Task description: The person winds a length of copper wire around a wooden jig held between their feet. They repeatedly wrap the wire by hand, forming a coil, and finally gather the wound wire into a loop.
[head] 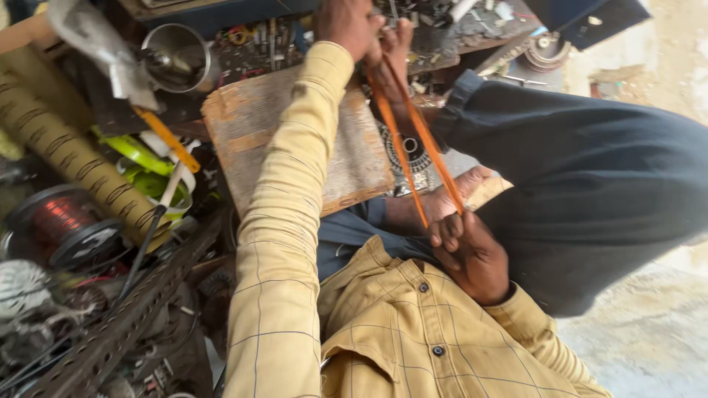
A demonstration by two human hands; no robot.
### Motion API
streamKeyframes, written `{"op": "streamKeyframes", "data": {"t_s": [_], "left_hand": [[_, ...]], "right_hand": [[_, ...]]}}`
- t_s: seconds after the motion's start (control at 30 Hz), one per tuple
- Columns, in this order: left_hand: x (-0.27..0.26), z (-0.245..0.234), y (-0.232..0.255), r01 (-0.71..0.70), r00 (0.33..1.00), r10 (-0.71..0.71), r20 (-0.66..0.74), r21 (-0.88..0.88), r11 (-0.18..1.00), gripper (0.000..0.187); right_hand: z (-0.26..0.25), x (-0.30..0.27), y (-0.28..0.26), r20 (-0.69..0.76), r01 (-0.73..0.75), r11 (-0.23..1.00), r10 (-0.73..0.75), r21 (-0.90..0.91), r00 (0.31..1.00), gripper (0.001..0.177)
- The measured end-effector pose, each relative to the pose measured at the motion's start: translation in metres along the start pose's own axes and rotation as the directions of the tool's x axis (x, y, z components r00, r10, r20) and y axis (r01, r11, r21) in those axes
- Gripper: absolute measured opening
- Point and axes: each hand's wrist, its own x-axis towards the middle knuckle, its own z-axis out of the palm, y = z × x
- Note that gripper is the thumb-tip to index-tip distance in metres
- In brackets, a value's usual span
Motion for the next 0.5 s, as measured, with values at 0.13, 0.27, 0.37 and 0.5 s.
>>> {"op": "streamKeyframes", "data": {"t_s": [0.13, 0.27, 0.37, 0.5], "left_hand": [[-0.013, 0.019, -0.005, 0.101, 0.994, -0.102, 0.034, 0.018, 0.995, 0.023], [0.001, 0.008, -0.005, 0.142, 0.990, -0.140, -0.031, 0.048, 0.989, 0.027], [-0.021, -0.018, 0.001, -0.022, 0.975, 0.102, -0.198, 0.371, 0.928, 0.039], [-0.139, -0.065, 0.090, -0.184, 0.827, 0.006, 0.562, 0.261, 0.948, 0.010]], "right_hand": [[-0.004, 0.001, 0.000, -0.015, -0.011, 1.000, 0.010, -0.026, 1.000, 0.034], [0.000, 0.001, -0.001, 0.006, 0.007, 1.000, -0.007, 0.003, 1.000, 0.035], [-0.001, 0.001, -0.004, 0.004, 0.009, 1.000, -0.009, 0.016, 1.000, 0.034], [-0.006, 0.001, -0.001, -0.028, 0.004, 0.999, -0.002, 0.049, 1.000, 0.031]]}}
